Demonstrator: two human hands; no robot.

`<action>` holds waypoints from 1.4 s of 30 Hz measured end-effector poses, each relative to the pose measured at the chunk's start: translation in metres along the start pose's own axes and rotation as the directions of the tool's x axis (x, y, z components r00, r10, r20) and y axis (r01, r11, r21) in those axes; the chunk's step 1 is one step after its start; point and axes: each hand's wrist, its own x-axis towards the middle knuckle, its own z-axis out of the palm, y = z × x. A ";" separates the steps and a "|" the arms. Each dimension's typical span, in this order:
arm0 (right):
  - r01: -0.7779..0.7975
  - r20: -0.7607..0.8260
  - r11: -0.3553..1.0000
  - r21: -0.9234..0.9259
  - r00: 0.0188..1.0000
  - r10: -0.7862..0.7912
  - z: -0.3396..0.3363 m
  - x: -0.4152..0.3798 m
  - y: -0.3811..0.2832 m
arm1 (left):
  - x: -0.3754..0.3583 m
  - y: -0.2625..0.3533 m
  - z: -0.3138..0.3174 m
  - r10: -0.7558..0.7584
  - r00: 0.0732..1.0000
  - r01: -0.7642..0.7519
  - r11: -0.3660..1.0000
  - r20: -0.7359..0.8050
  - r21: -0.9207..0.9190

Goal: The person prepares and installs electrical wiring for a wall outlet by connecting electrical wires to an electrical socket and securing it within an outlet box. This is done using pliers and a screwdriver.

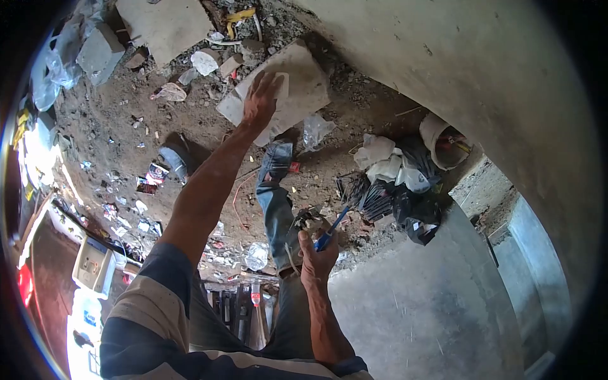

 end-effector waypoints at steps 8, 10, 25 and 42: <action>-0.015 0.016 0.998 0.056 1.000 0.015 0.006 -0.005 -0.010 | -0.017 0.027 -0.044 0.020 0.985 -0.036 0.995 0.169 0.089; -0.012 0.036 0.996 0.092 0.999 0.009 0.011 -0.011 -0.021 | -0.024 0.037 -0.067 -0.008 0.985 -0.002 0.998 0.172 0.058; 0.108 0.575 0.949 0.295 0.774 -0.267 0.052 -0.141 -0.185 | 0.003 0.210 -0.458 0.115 0.712 0.697 -0.004 0.692 -0.717; 0.729 0.385 0.633 0.259 0.523 -0.760 -0.048 -0.333 -0.364 | 0.023 0.377 -0.696 0.001 0.973 0.217 -0.359 0.232 -0.908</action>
